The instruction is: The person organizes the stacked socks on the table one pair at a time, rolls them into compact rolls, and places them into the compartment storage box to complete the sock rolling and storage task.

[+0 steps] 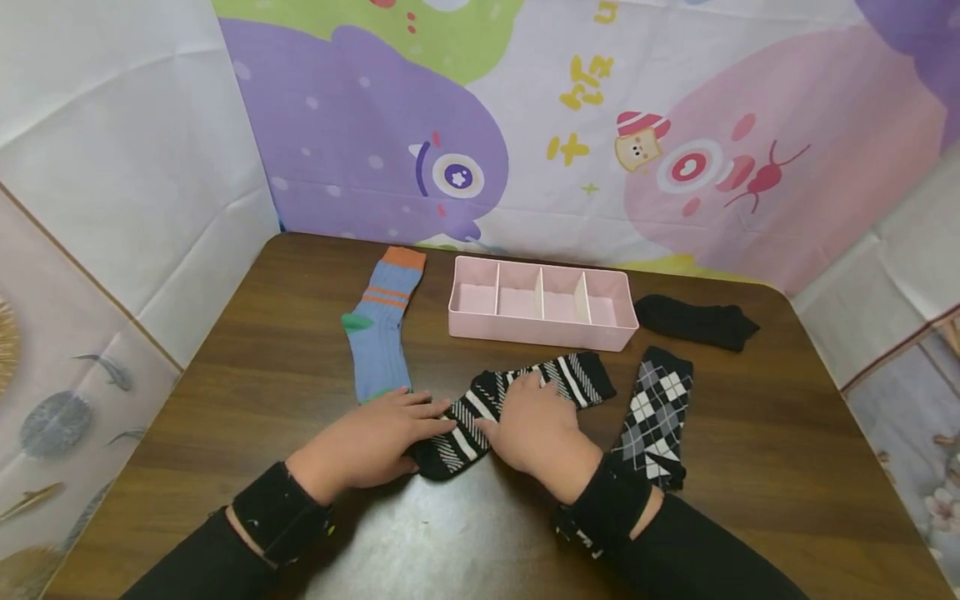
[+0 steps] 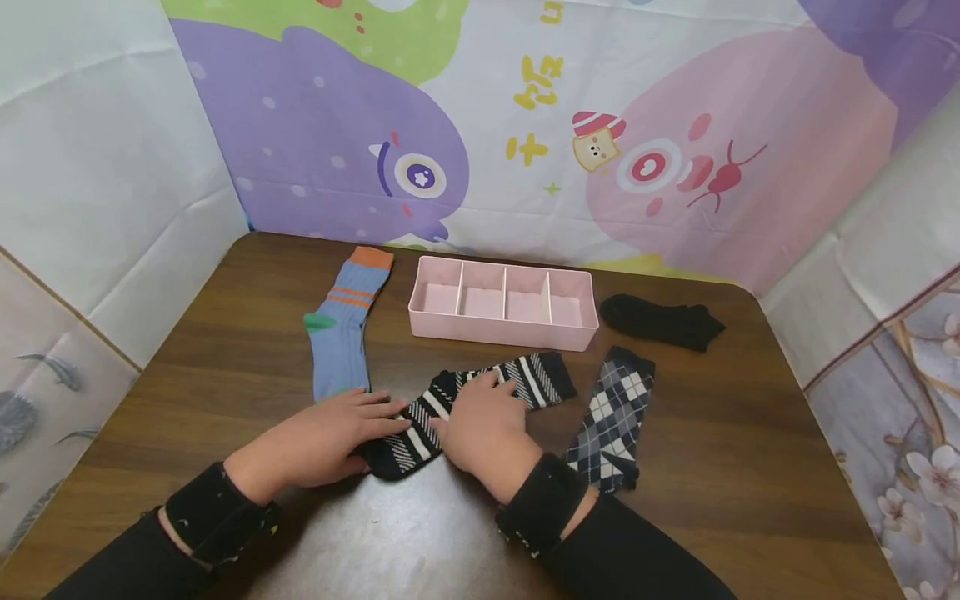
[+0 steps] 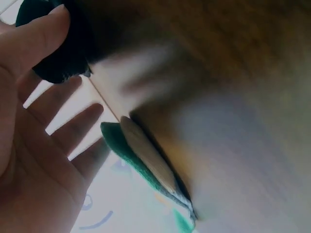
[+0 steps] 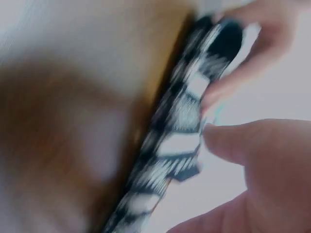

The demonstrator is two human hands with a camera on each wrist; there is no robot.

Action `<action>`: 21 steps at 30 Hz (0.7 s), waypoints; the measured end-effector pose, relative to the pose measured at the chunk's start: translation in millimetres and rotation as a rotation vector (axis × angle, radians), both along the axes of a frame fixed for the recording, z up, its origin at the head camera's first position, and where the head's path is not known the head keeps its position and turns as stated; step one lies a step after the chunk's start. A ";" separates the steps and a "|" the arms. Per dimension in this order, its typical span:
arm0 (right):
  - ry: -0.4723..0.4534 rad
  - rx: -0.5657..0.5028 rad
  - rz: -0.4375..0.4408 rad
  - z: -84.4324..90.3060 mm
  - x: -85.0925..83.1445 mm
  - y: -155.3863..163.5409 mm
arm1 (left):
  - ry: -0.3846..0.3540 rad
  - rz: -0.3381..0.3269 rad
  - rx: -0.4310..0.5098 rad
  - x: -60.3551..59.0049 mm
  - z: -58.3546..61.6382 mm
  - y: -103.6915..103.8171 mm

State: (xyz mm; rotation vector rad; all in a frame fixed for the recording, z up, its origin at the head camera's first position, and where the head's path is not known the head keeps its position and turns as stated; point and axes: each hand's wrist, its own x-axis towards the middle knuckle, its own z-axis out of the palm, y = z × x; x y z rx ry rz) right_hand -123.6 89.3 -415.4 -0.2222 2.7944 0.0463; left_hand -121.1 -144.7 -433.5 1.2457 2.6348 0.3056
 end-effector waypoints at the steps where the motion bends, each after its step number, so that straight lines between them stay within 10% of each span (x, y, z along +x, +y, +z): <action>1: -0.011 0.010 -0.040 -0.9 -3.0 4.2 | 0.001 -0.015 0.001 -0.1 -0.1 0.9; 9: -0.107 0.038 -0.081 -13.6 -13.4 19.0 | 0.023 -0.035 -0.034 4.7 0.1 7.1; 21: -0.049 -0.100 0.153 -21.9 -20.6 37.6 | 0.142 -0.003 -0.089 37.1 0.1 22.5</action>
